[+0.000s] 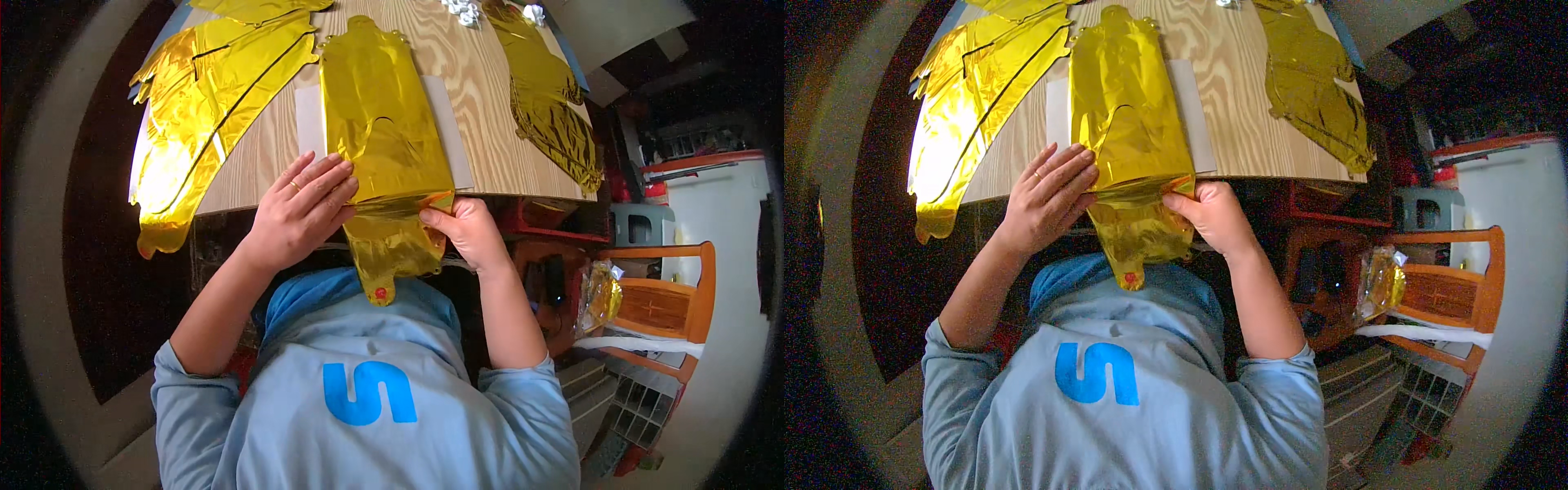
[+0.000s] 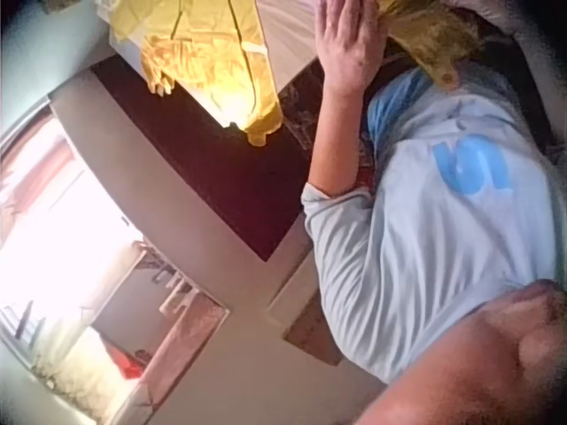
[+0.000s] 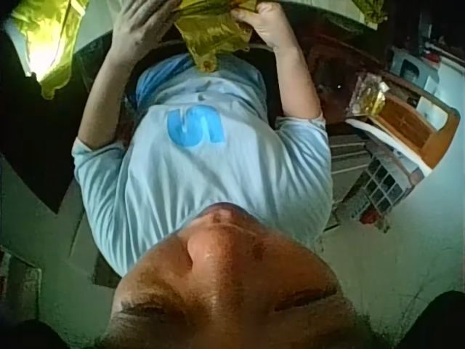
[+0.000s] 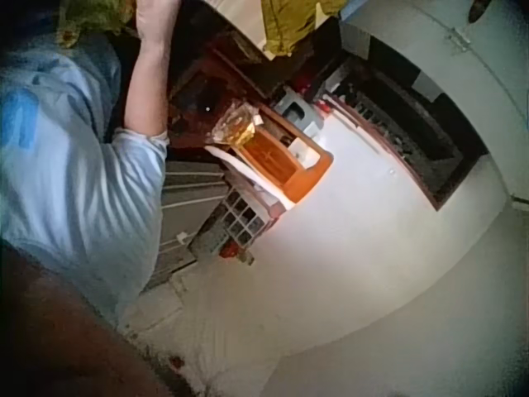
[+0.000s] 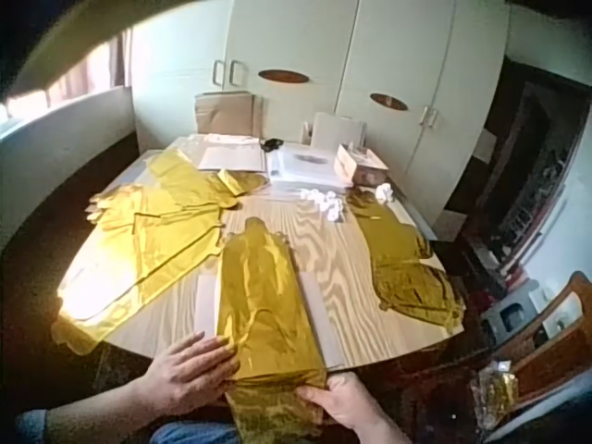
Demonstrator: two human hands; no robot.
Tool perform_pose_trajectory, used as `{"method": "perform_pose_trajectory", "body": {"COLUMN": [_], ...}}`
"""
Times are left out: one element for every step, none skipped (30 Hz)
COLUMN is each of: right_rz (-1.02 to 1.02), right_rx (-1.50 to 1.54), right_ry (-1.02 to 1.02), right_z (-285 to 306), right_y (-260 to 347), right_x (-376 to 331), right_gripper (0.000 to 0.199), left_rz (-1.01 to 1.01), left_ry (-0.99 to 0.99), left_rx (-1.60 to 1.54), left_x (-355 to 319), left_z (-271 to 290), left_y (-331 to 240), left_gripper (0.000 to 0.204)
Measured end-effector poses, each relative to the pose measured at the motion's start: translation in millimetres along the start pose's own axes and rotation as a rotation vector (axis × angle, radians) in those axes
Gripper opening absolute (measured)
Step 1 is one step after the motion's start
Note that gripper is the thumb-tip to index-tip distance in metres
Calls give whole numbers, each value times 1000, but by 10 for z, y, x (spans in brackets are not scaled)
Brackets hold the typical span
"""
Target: Folding gold foil balloons and placing them on cardboard backing.
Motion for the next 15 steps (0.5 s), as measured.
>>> {"method": "perform_pose_trajectory", "body": {"right_rz": [1, 1, 50, 101, 150, 307, 435, 562, 669, 777, 888, 888, 887, 883, 880], "right_rx": [-247, -495, -667, -838, -1012, -905, -947, -989, -1040, -1089, -1129, -1188, -1245, -1294, -1290], "right_ry": [-16, -33, -94, -155, -226, -315, -293, -278, -223, -165, -101, -43, 17, 79, 54], "right_z": [92, 169, 167, 159, 157, 172, 148, 134, 76, -1, -81, -118, -144, -173, -179], "right_y": [5, 25, 208, 451, 671, 792, 906, 1007, 1058, 1096, 1113, 1035, 887, 797, 779], "right_x": [-19, -32, -72, -181, -269, -310, -329, -361, -313, -205, -135, -84, -38, 2, -27], "right_gripper": [17, 17, 18, 20, 21, 19, 21, 24, 29, 34, 40, 44, 48, 52, 48], "left_rz": [-10, -20, -19, -9, -4, -3, -6, -15, -24, -25, -23, -22, -25, -25, -26], "left_ry": [0, -2, -1, 2, 2, 5, 2, -3, -8, -5, 0, -5, -17, -20, -24], "left_rx": [3, 5, 16, 19, 14, 9, 18, 22, 27, 28, 34, 36, 22, 9, -3], "left_x": [-4, -5, -35, -58, -62, -64, -72, -62, -53, -43, -47, -50, -59, -63, -68], "left_z": [-11, -23, -24, -21, -22, -28, -26, -33, -39, -46, -35, -22, -8, -12, -12], "left_y": [1, 8, 22, 40, 44, 45, 44, 39, 34, 32, 32, 41, 39, 30, 23], "left_gripper": [44, 45, 45, 44, 44, 44, 43, 43, 42, 42, 42, 42, 41, 41, 41]}}
Point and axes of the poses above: each hand's wrist, its own x-axis towards the middle knuckle, its own z-axis out of the back of the hand, y = z × x, the point moved 5 cm from there along x, towards the middle knuckle, and after that the axes turned 6 degrees about z, right-handed, at the moved point
